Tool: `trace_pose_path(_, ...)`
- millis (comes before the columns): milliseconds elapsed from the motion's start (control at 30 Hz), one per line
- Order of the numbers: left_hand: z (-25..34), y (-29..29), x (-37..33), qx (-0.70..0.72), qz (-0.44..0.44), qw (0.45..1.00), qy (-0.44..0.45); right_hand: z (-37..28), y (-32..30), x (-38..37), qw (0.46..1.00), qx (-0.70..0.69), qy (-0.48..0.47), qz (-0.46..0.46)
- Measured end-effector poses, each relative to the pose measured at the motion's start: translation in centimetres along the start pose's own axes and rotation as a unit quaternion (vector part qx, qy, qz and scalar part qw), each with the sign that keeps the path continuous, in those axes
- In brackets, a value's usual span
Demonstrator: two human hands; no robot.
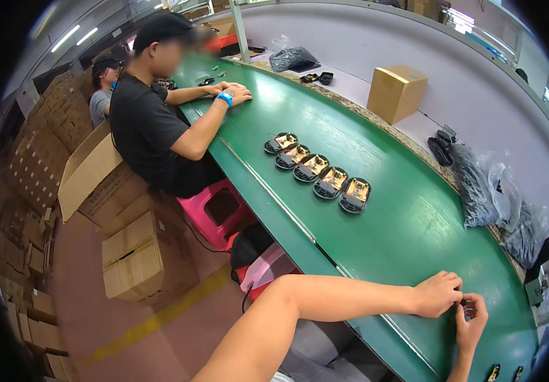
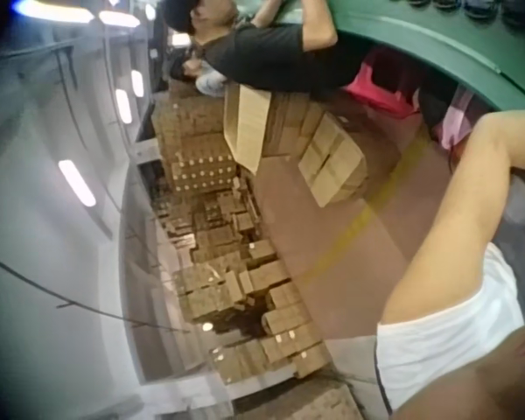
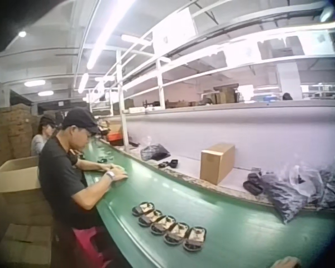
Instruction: Assembling electronic devices by inserting internal components into plastic shells on a production line
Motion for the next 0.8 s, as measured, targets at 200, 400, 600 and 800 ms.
trace_pose_path(200, 0.2, -0.8, -0.1, -0.018, 0.026, 0.999, 0.007, -0.9, 0.3, 0.1, 1.0, 0.001, -0.017, 0.007)
trace_pose_path(400, -0.1, -0.1, -0.2, -0.025, -0.008, 1.0, 0.004, -0.1, 0.4, -0.2, 1.0, -0.008, 0.008, -0.003)
trace_pose_path(600, 0.6, -0.7, -0.2, -0.033, -0.015, 0.999, -0.002, -0.7, 0.1, -0.2, 0.999, -0.047, 0.02, 0.004)
trace_pose_path(800, 0.9, -0.1, -0.3, -0.042, -0.034, 0.999, 0.003, -0.4, -0.8, 0.1, 0.998, -0.049, 0.037, 0.007)
Point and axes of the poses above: each hand's wrist, its own x-axis away from the middle knuckle, its own y-axis out of the palm, z = x × y, the point moved 4 cm from there along -x, towards the middle knuckle, and after that the axes turned 2 degrees about -x, right-handed, at the moved point
